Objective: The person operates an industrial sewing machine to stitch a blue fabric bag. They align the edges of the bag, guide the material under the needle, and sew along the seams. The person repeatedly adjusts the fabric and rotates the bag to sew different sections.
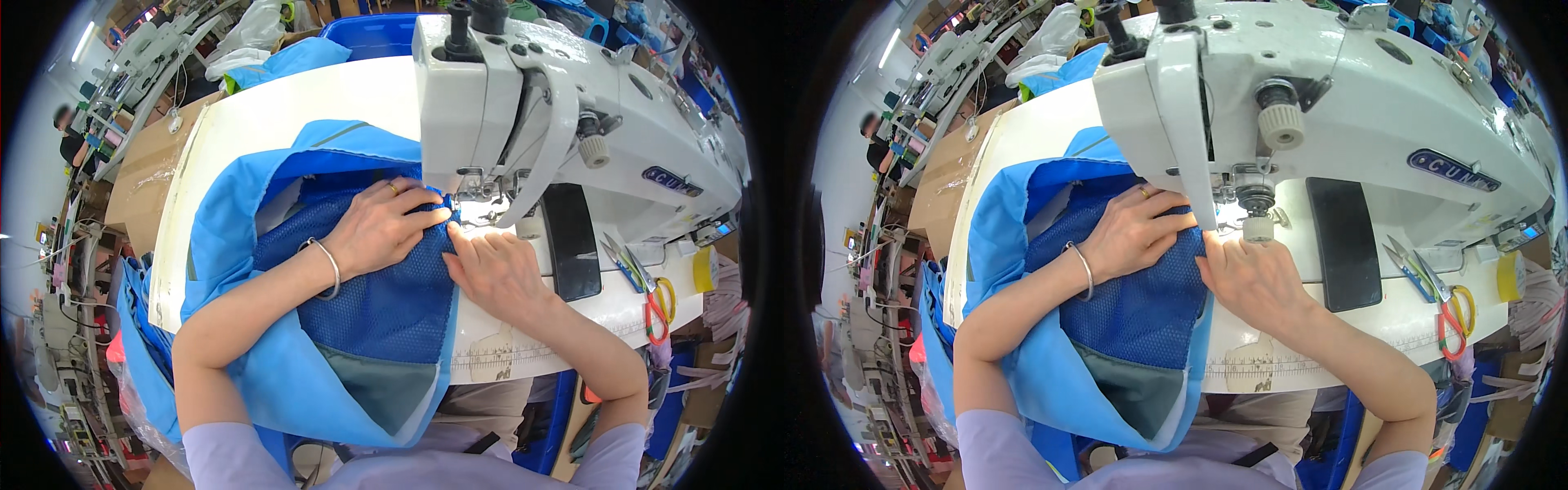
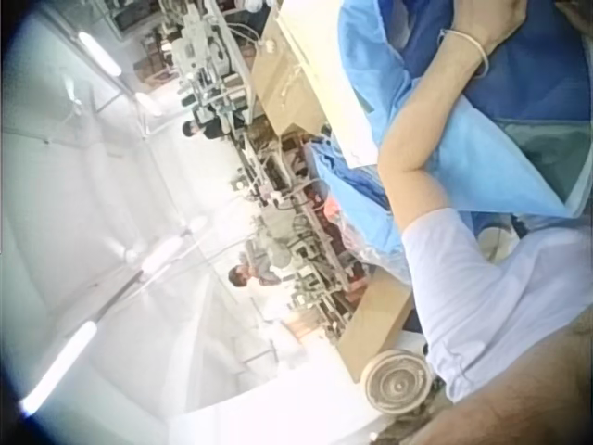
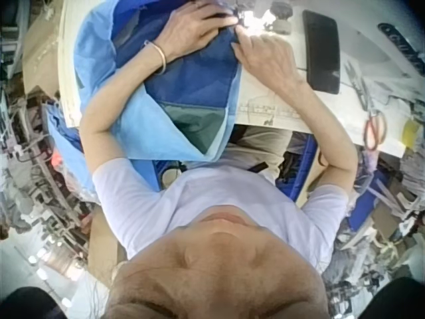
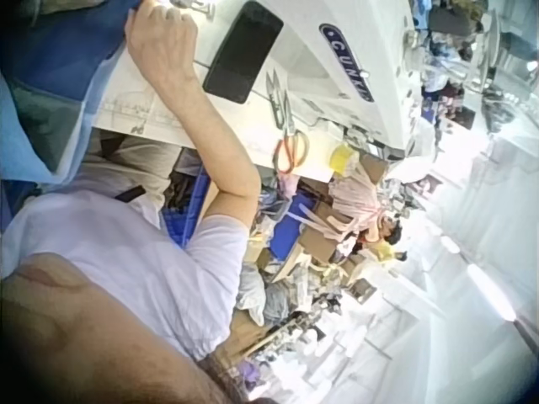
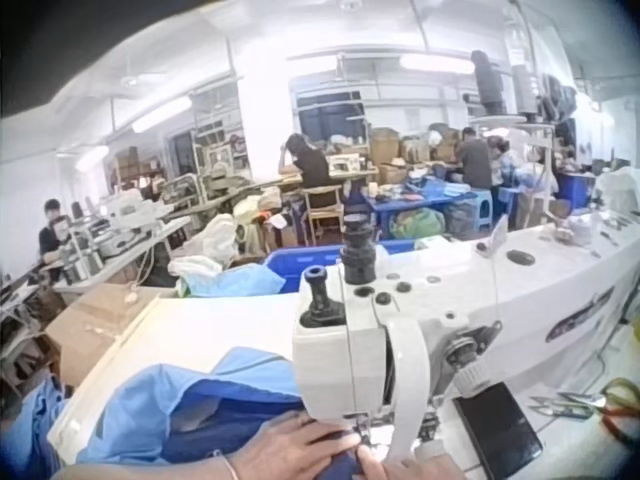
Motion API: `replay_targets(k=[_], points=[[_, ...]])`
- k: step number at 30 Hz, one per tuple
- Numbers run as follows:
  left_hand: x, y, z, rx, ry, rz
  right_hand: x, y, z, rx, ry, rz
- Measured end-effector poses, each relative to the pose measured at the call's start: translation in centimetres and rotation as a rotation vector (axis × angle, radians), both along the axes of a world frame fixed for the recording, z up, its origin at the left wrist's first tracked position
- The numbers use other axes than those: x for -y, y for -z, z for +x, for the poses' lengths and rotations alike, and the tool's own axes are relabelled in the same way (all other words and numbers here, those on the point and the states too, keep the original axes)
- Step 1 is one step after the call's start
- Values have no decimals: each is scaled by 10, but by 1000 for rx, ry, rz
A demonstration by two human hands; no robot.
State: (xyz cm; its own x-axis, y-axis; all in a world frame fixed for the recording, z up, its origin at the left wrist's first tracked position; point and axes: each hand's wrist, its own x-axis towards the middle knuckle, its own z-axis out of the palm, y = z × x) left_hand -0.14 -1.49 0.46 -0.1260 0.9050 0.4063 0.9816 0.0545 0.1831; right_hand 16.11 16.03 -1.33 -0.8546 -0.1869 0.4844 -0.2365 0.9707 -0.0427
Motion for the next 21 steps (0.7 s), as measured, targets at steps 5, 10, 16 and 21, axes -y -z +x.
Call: replay_targets(k=[5,10,16,21], points=[[3,0,2,15,16,-19,-1,-2,2,7,-31,1],[1,-5,1,78,11,-39,-1,-2,2,27,9,-11],[-3,-6,-4,65,-40,-87,-3,-2,-2,-94,-37,2],[-1,-5,-5,69,-30,-72,-3,-3,-1,-113,-78,43]])
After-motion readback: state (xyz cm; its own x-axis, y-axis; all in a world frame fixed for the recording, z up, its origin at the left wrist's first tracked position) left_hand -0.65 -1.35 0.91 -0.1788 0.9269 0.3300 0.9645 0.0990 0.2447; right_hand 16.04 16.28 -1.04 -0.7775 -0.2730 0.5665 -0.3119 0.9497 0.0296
